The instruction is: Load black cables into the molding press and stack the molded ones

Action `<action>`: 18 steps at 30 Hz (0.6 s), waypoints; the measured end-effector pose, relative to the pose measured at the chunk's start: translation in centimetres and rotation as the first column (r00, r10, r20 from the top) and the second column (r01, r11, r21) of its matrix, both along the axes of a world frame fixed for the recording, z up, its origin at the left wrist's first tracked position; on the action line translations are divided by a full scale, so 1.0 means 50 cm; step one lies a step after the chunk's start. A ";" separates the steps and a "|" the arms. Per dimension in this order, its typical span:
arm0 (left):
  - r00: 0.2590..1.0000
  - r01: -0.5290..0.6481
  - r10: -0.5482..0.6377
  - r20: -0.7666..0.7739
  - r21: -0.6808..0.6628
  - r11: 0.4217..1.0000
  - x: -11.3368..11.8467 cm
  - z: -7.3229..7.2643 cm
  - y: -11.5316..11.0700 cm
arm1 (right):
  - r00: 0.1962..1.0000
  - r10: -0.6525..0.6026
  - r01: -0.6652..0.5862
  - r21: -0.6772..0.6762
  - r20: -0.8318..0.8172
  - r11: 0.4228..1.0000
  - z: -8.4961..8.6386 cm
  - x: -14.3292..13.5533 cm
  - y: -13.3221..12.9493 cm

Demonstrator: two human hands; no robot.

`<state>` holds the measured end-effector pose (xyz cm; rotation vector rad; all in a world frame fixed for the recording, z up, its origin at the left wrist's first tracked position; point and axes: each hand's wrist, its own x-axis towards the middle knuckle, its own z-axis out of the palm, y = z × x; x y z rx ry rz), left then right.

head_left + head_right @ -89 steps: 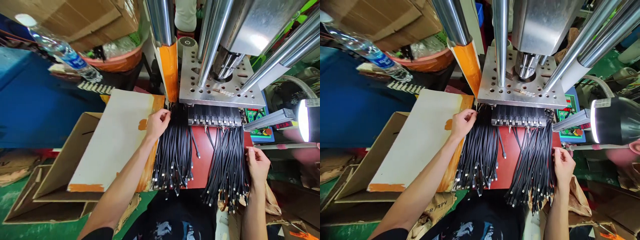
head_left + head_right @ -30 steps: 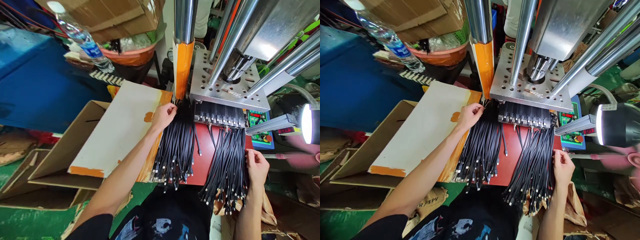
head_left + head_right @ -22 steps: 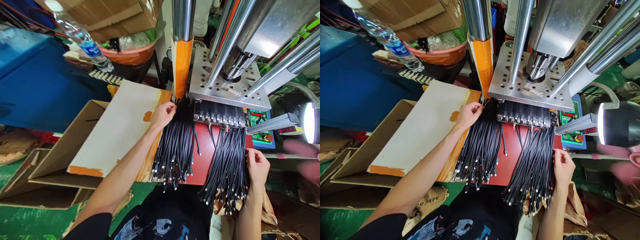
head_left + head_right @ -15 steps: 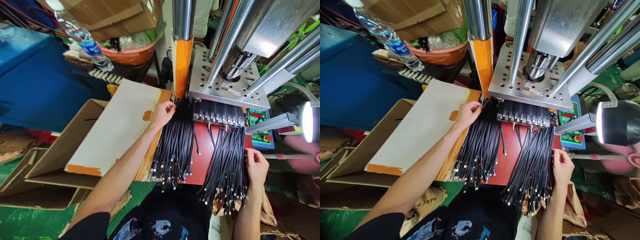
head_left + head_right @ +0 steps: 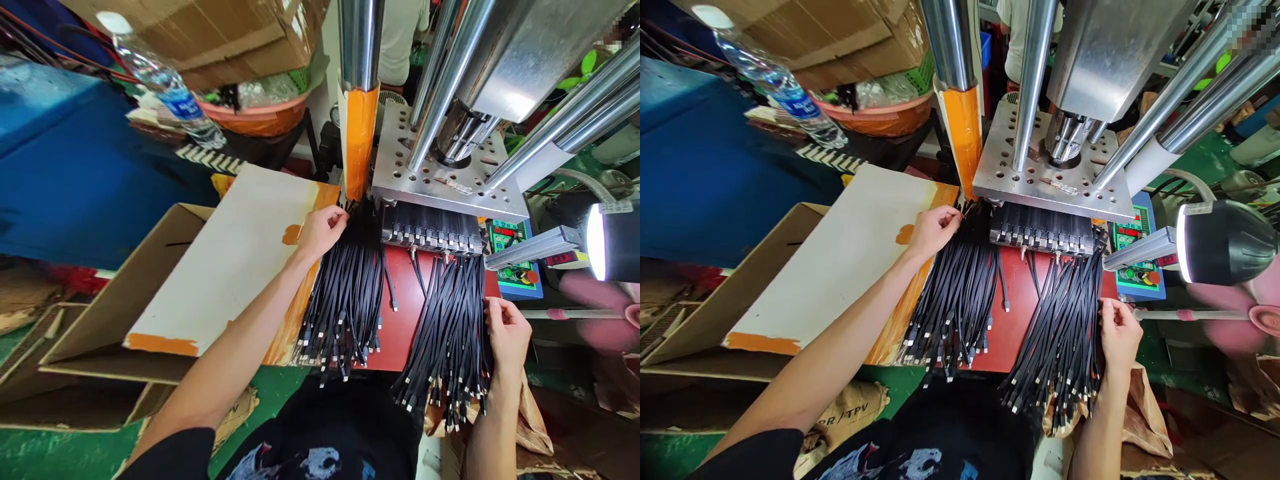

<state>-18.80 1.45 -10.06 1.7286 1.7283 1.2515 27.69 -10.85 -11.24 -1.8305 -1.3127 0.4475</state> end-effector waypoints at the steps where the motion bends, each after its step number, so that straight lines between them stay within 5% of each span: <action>1: 1.000 -0.001 0.001 0.001 -0.002 1.000 0.000 0.000 0.000 | 1.000 0.000 0.000 0.006 0.004 1.000 -0.001 0.001 0.000; 18: 0.999 0.003 -0.002 0.033 -0.039 0.999 -0.002 -0.002 0.003 | 1.000 0.006 -0.006 0.009 -0.006 1.000 -0.001 0.000 0.001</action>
